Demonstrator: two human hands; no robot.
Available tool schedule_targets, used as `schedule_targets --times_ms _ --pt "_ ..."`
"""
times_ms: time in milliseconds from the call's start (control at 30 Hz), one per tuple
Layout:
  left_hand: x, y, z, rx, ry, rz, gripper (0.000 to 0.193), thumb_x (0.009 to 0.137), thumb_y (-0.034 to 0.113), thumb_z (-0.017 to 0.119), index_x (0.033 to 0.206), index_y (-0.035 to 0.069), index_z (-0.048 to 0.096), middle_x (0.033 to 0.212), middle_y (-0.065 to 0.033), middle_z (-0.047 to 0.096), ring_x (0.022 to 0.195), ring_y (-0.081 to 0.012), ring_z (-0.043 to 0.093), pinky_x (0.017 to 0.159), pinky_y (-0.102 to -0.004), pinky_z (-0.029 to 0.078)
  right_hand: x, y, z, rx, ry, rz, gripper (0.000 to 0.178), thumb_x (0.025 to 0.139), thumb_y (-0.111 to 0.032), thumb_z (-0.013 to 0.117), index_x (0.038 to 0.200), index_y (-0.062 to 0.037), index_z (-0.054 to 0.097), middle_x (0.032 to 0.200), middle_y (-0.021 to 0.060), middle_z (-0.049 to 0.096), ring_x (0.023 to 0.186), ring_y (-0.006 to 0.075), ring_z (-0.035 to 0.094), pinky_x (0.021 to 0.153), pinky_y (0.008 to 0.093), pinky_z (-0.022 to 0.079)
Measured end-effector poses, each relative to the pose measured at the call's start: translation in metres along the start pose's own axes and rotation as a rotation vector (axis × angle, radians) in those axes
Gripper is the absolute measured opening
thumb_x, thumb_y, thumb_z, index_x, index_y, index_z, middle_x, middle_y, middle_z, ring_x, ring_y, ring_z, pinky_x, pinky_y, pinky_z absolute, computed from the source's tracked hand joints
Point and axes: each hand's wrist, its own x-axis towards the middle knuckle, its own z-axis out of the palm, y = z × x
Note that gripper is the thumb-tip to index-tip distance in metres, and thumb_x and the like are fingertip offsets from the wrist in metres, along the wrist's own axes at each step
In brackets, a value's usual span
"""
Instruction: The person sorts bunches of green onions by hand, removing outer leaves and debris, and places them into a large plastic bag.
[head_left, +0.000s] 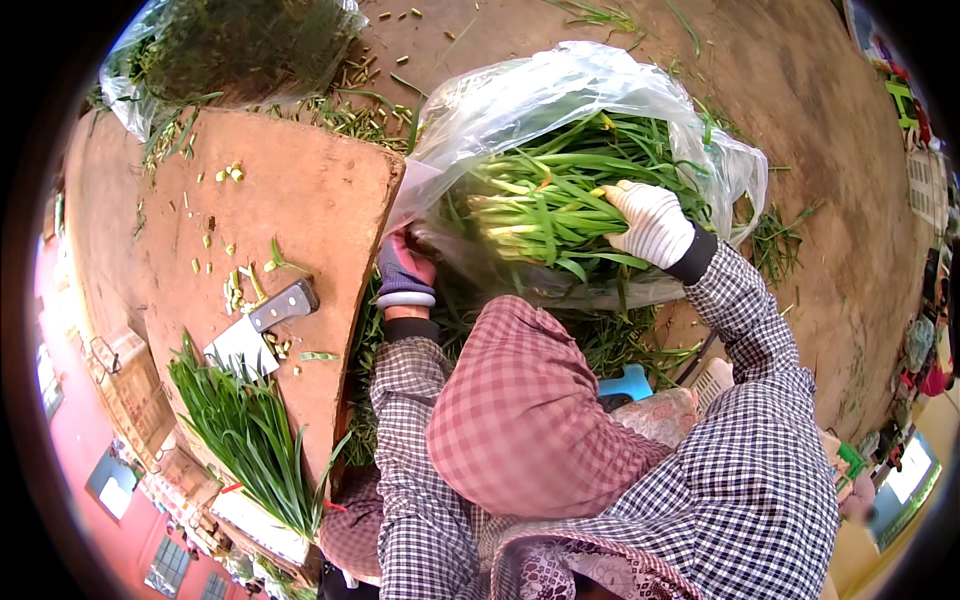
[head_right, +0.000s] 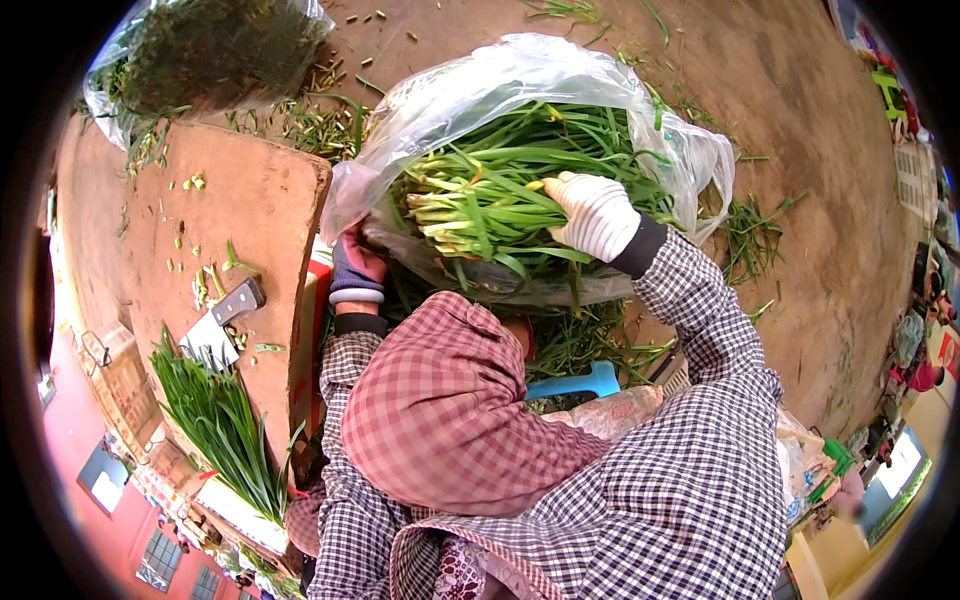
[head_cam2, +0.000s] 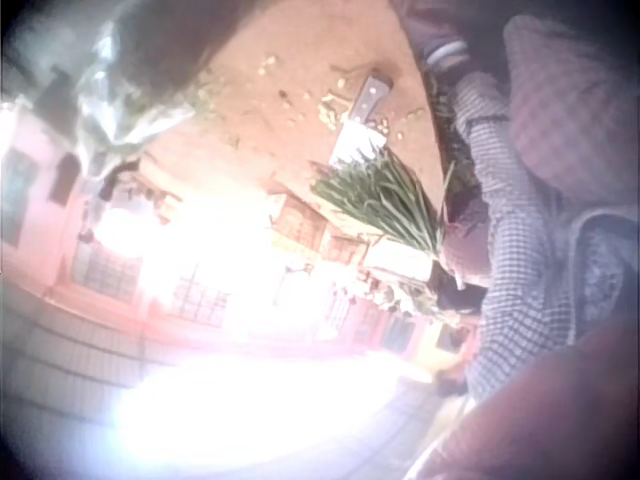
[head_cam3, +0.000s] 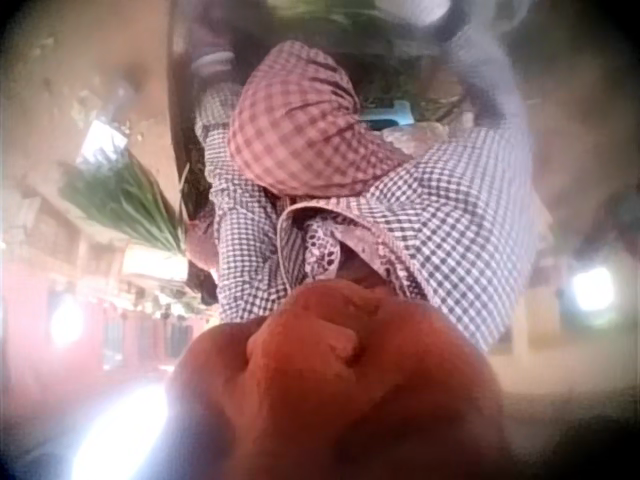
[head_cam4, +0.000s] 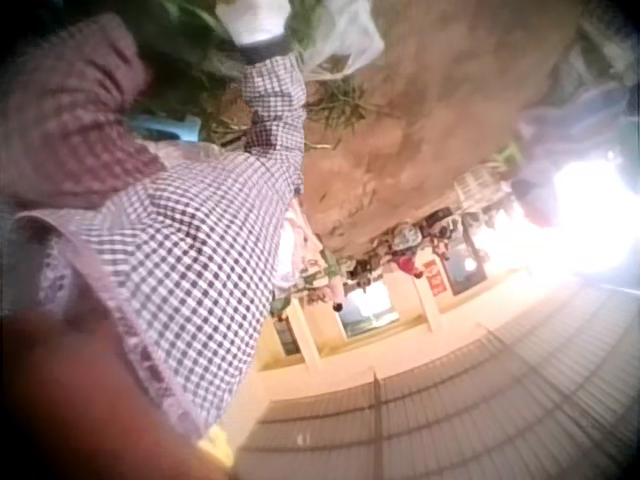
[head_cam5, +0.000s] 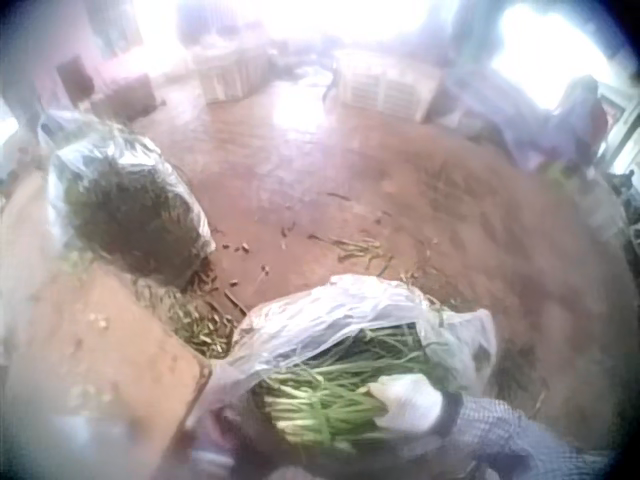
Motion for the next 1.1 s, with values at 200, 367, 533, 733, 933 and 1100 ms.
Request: schedule_targets --times_ms 200,367,533,733,933,1100 --pt "-0.096 -0.026 0.056 1.056 -0.010 0.467 0.049 0.087 0.017 0.060 0.129 -0.003 0.044 0.113 -0.0107 0.053 0.094 -0.0166 0.055 0.082 -0.0284 0.046 -0.011 0.013 0.002 0.069 0.040 0.046 0.050 0.061 -0.014 0.074 0.108 -0.0045 0.059 0.089 0.0144 0.062 0.080 0.0312 0.062 0.071 0.0362 0.051" --pt "-0.125 -0.035 0.093 0.814 -0.125 0.303 0.050 0.090 0.027 0.057 0.131 0.003 0.043 0.125 -0.0097 0.048 0.109 -0.0172 0.049 0.095 -0.0306 0.039 -0.006 0.016 0.009 0.034 -0.007 0.020 0.051 0.064 -0.019 0.074 0.110 -0.0041 0.058 0.086 0.0141 0.061 0.078 0.0316 0.061 0.068 0.0380 0.051" --pt "-0.094 -0.040 0.113 0.617 -0.127 0.210 0.046 0.093 0.035 0.050 0.124 0.001 0.047 0.121 -0.0126 0.051 0.108 -0.0203 0.050 0.092 -0.0325 0.042 -0.009 -0.007 -0.029 -0.118 -0.237 0.158 0.069 0.067 -0.032 0.075 0.125 -0.0036 0.049 0.094 0.0193 0.059 0.080 0.0346 0.061 0.070 0.0408 0.051" --pt "-0.101 -0.048 0.111 0.299 -0.441 0.097 0.049 0.094 0.036 0.048 0.134 0.008 0.041 0.133 -0.0063 0.047 0.120 -0.0188 0.046 0.097 -0.0392 0.041 0.003 -0.040 -0.053 0.094 0.093 -0.061 0.079 0.061 -0.029 0.080 0.127 -0.0019 0.047 0.111 0.0218 0.056 0.096 0.0359 0.059 0.082 0.0397 0.050" --pt "-0.116 -0.042 0.137 0.385 -0.597 0.127 0.063 0.091 0.047 0.052 0.140 0.014 0.030 0.138 -0.0148 0.038 0.125 -0.0221 0.039 0.097 -0.0449 0.041 0.042 -0.066 -0.014 0.068 0.057 -0.027 0.086 0.059 -0.036 0.080 0.129 -0.0019 0.044 0.107 0.0220 0.053 0.095 0.0369 0.058 0.079 0.0418 0.050" --pt "-0.107 -0.032 0.142 0.280 -0.489 -0.077 0.056 0.091 0.035 0.057 0.134 0.004 0.038 0.116 -0.0112 0.052 0.111 -0.0189 0.050 0.096 -0.0365 0.044 0.049 -0.044 -0.008 -0.011 0.136 -0.091 0.034 0.063 -0.024 0.074 0.085 -0.0018 0.059 0.091 0.0183 0.056 0.079 0.0338 0.061 0.068 0.0412 0.051"
